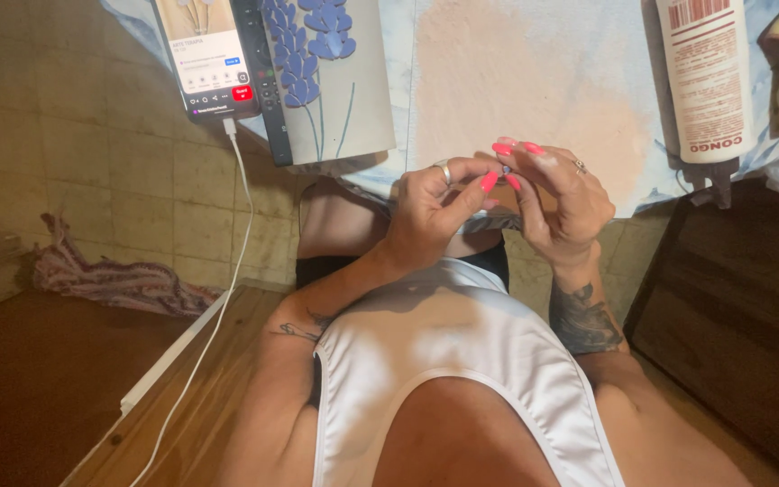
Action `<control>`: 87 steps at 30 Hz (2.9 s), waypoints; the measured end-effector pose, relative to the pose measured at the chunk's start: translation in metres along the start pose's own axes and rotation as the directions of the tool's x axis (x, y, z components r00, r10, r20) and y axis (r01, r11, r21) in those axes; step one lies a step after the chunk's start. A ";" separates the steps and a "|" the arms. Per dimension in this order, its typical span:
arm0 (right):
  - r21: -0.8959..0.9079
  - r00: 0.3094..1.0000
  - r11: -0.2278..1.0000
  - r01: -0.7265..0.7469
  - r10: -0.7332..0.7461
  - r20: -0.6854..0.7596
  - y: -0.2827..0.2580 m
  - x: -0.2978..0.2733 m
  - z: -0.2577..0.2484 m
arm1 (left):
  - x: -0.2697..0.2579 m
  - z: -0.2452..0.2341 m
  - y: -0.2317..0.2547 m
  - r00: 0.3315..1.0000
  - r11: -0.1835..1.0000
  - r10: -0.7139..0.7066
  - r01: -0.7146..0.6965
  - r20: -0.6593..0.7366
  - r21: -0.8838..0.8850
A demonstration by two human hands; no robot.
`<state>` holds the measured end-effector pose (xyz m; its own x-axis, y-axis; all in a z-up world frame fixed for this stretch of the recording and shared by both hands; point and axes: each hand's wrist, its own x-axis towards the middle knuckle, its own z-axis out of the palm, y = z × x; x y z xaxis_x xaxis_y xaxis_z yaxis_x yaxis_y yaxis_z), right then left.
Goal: Decorating a white cylinder by gluing small blue flower cutouts onto its surface.
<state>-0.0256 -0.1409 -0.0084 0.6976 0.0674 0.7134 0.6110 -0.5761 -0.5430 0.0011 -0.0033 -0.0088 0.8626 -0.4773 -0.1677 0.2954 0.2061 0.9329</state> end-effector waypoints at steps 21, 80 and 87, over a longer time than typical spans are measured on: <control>0.050 0.996 0.995 -0.083 0.081 0.033 -0.004 -0.008 0.005 | 0.001 -0.007 -0.008 0.998 0.998 0.063 -0.063 0.009 0.005; 0.256 0.748 0.705 -0.661 0.646 0.151 -0.022 -0.017 0.015 | -0.003 -0.012 -0.006 0.672 0.413 0.729 -0.583 0.130 0.700; 0.274 0.737 0.690 -0.670 0.662 0.135 -0.025 -0.018 0.020 | -0.004 -0.014 -0.010 0.661 0.402 0.742 -0.573 0.113 0.714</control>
<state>-0.0457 -0.1113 -0.0164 0.9692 -0.2217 0.1068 0.0571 -0.2196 -0.9739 0.0007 0.0084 -0.0225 0.7427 -0.2591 0.6175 -0.6692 -0.2535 0.6985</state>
